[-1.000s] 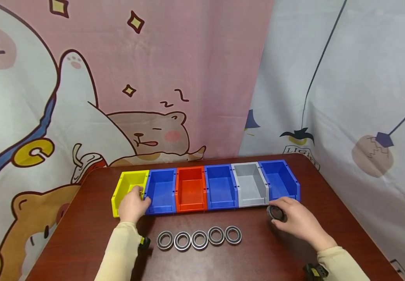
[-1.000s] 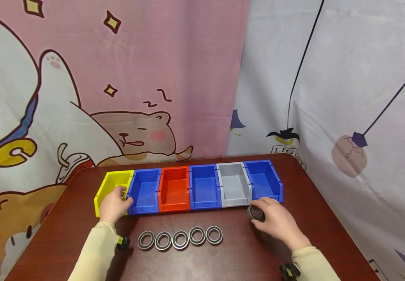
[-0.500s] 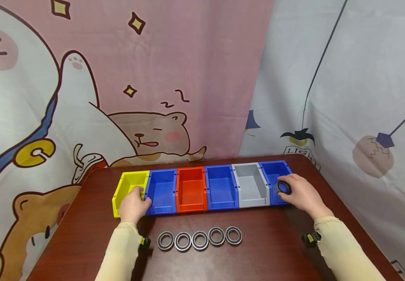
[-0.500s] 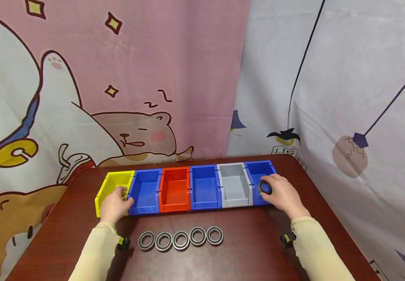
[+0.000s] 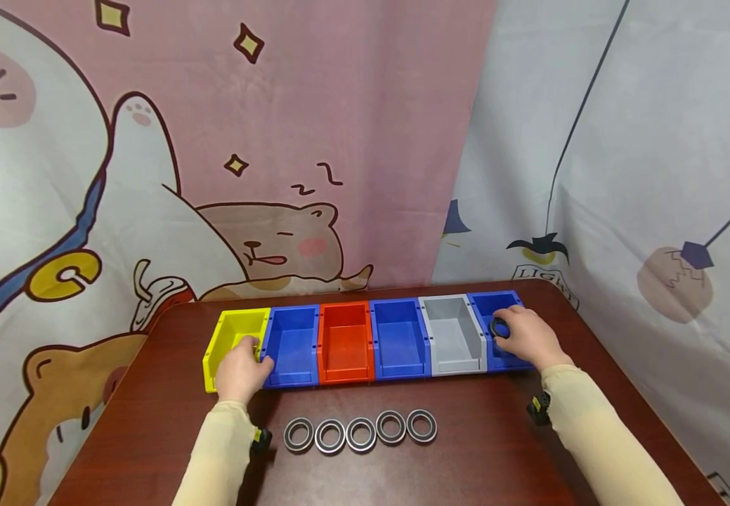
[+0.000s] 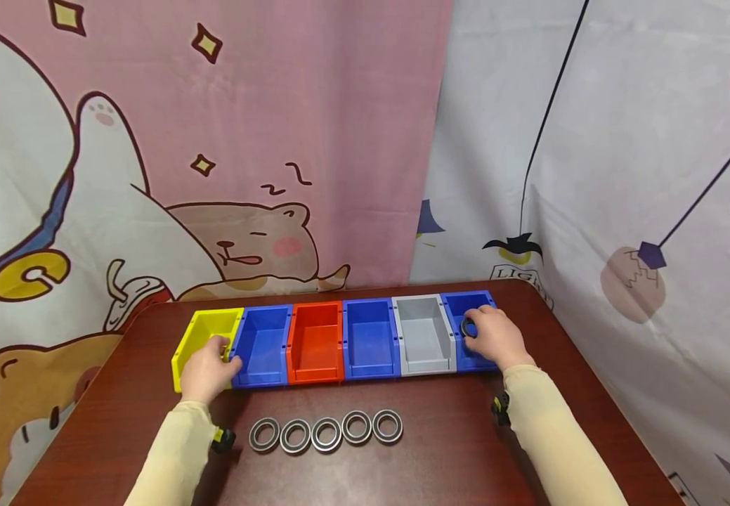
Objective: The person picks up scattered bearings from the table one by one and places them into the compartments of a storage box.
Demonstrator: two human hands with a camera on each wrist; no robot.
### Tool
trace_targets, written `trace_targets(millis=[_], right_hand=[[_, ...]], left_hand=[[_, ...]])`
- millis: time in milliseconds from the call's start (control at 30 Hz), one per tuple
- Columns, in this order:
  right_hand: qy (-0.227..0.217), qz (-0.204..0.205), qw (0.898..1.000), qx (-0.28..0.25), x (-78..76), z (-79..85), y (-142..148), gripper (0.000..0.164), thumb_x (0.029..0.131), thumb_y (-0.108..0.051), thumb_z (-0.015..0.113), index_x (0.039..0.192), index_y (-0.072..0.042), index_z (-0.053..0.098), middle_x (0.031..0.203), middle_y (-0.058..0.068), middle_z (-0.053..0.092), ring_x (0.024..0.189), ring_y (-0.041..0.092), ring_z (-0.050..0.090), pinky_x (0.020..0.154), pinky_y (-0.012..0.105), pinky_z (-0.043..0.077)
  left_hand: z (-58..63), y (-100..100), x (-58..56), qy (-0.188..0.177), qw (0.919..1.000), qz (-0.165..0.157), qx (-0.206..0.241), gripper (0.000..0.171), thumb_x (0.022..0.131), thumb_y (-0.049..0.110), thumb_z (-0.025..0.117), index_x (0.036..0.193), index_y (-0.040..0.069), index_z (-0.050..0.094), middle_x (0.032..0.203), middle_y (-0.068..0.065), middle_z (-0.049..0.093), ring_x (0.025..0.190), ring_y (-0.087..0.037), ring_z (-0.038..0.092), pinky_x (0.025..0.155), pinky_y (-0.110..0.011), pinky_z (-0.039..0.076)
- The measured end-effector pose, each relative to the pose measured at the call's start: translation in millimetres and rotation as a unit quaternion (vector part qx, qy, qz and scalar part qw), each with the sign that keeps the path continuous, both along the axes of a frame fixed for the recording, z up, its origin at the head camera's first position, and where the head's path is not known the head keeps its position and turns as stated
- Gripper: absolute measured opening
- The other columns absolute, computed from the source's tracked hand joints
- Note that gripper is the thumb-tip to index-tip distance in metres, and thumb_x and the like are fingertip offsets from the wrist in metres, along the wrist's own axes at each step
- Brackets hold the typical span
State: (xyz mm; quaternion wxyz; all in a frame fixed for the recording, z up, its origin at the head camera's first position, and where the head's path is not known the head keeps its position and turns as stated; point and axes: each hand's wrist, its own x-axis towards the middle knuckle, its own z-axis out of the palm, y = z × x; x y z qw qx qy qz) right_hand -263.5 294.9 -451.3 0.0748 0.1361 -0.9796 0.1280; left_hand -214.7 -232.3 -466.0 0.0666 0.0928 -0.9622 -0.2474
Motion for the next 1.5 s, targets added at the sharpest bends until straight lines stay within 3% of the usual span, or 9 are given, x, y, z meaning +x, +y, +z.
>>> trace_targets(millis=[767, 1500], right_hand=[[-0.037, -0.004, 0.998, 0.049, -17.4, -24.4, -2.0, 0.049, 0.079, -0.015, 0.079, 0.119, 0.008, 0.064, 0.11, 0.027, 0.062, 0.103, 0.045, 0.059, 0.089, 0.059, 0.048], [-0.062, -0.021, 0.996, 0.056, -19.6, -34.8, -6.6, 0.046, 0.081, -0.01, 0.074, 0.122, 0.008, 0.063, 0.114, 0.031, 0.061, 0.105, 0.048, 0.059, 0.088, 0.061, 0.047]], left_hand=[[-2.4, -0.4, -0.5, 0.006, 0.9999, 0.001, -0.01, 0.051, 0.085, 0.024, 0.068, 0.126, -0.005, 0.056, 0.112, -0.027, 0.065, 0.087, -0.04, 0.062, 0.076, -0.056, 0.05], [-2.2, -0.1, 0.9, 0.02, 0.9998, 0.0, -0.008, 0.05, 0.084, 0.023, 0.067, 0.124, -0.005, 0.057, 0.11, -0.027, 0.066, 0.085, -0.041, 0.063, 0.074, -0.056, 0.05]])
